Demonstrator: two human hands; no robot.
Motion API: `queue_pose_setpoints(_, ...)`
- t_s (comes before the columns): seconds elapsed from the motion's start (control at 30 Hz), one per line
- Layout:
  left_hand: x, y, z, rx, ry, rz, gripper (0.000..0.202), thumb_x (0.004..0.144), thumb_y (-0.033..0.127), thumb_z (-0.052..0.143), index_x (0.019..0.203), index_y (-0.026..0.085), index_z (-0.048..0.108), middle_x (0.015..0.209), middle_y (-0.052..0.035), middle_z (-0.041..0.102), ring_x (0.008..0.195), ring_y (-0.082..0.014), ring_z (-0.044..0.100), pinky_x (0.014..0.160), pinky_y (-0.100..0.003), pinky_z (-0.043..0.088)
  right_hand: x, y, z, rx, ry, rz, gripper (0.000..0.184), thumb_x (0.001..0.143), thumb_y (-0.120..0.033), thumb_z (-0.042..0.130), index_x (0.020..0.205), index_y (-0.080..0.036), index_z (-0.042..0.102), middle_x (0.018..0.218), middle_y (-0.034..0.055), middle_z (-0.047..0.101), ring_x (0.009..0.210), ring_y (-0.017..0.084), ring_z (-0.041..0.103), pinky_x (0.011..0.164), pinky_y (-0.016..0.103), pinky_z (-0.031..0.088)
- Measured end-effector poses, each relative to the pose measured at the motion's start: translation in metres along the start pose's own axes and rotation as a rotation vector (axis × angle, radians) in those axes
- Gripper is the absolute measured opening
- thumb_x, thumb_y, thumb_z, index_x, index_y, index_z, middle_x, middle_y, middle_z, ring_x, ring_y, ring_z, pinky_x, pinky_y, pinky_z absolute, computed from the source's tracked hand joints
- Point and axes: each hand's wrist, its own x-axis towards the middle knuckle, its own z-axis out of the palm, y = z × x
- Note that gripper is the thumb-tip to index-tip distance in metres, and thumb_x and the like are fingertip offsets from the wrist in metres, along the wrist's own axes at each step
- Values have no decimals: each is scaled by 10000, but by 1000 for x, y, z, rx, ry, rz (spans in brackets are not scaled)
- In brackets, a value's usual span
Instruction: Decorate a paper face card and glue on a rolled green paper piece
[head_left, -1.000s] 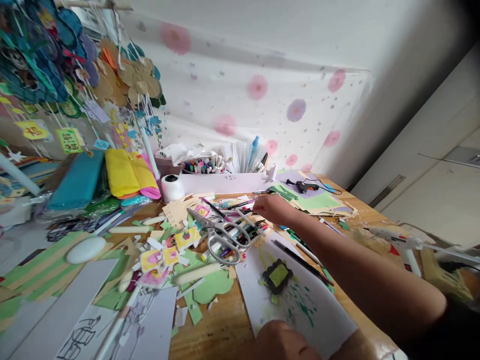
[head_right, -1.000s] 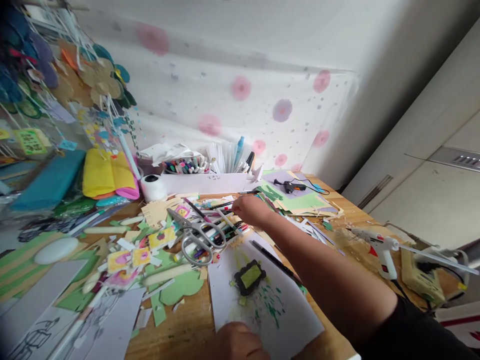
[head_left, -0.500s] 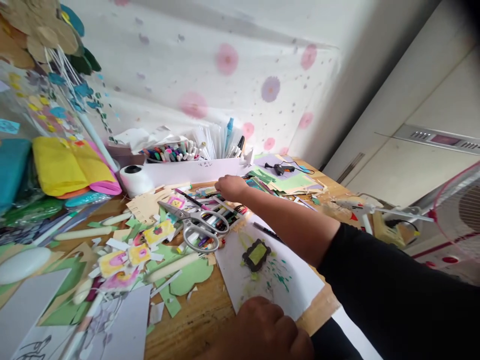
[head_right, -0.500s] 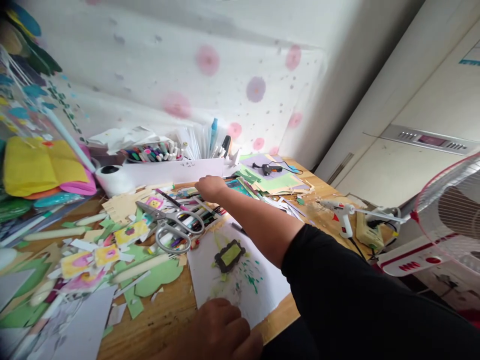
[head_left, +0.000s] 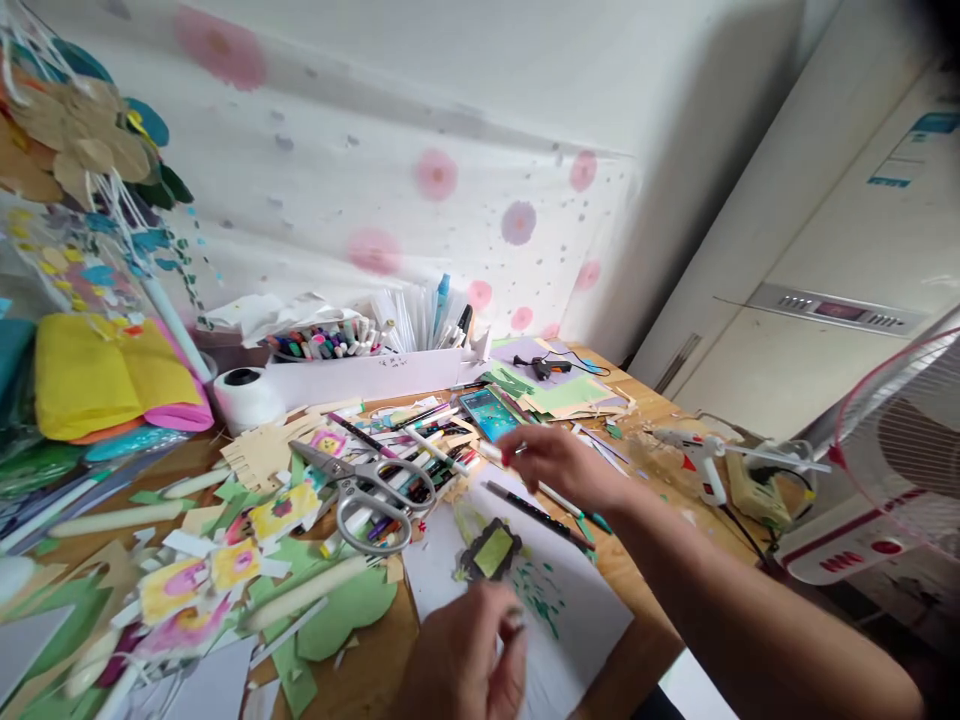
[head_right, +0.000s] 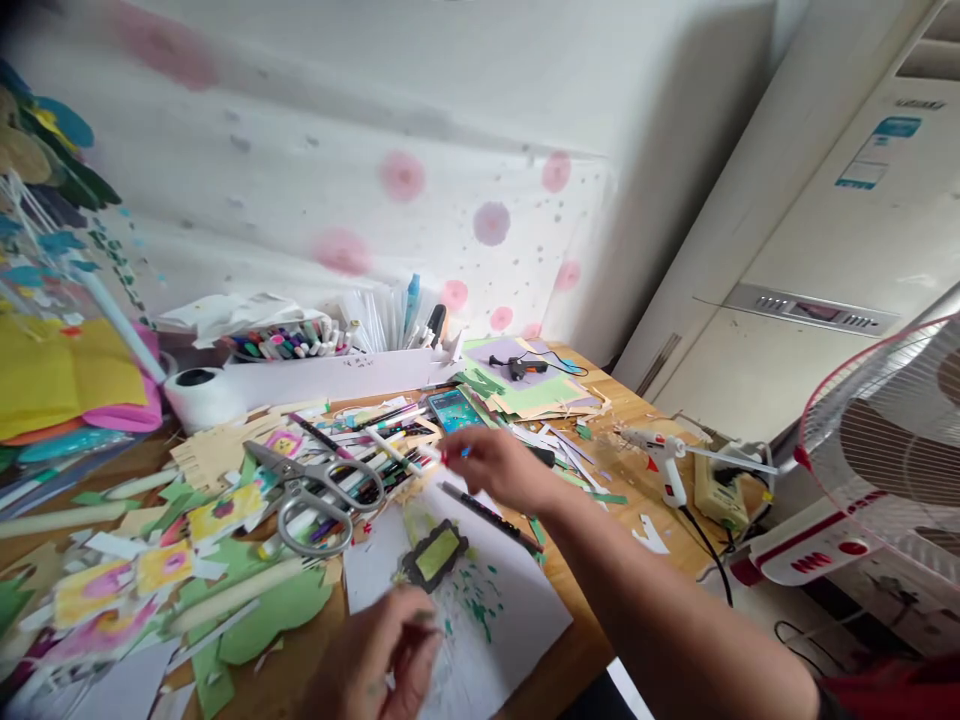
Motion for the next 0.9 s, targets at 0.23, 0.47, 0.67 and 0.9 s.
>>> queue_pose_setpoints(0.23,15,-12,-24,35,-168,-31,158,935,315,506,1058,251,583,793,-2,666,660,-144,662,606,-236,537,-85,-5,30,6,-207,-15,245,797,-116,607,1001,-170,733,895,61,719,764,145,619,680,221,475)
queue_pose_setpoints(0.47,19,-9,-29,69,-88,-68,109,911,235,527,904,236,635,739,21,681,662,-136,665,605,-204,524,-83,2,16,-163,-149,21,221,824,-191,624,1014,-216,734,883,57,724,720,159,615,660,251,463)
queue_pose_setpoints(0.67,20,-10,-30,19,-72,-239,63,876,244,566,875,224,626,671,51,662,561,-108,612,544,-173,487,-78,20,20,534,118,187,193,733,-358,760,790,-182,706,627,-5,625,537,103,523,519,218,423)
queue_pose_setpoints(0.9,18,-12,-24,-68,-90,-438,82,906,275,497,945,213,533,583,68,559,518,-113,551,511,-192,449,-54,42,26,616,496,252,315,663,-458,787,714,-173,663,619,-6,599,521,109,526,514,243,453)
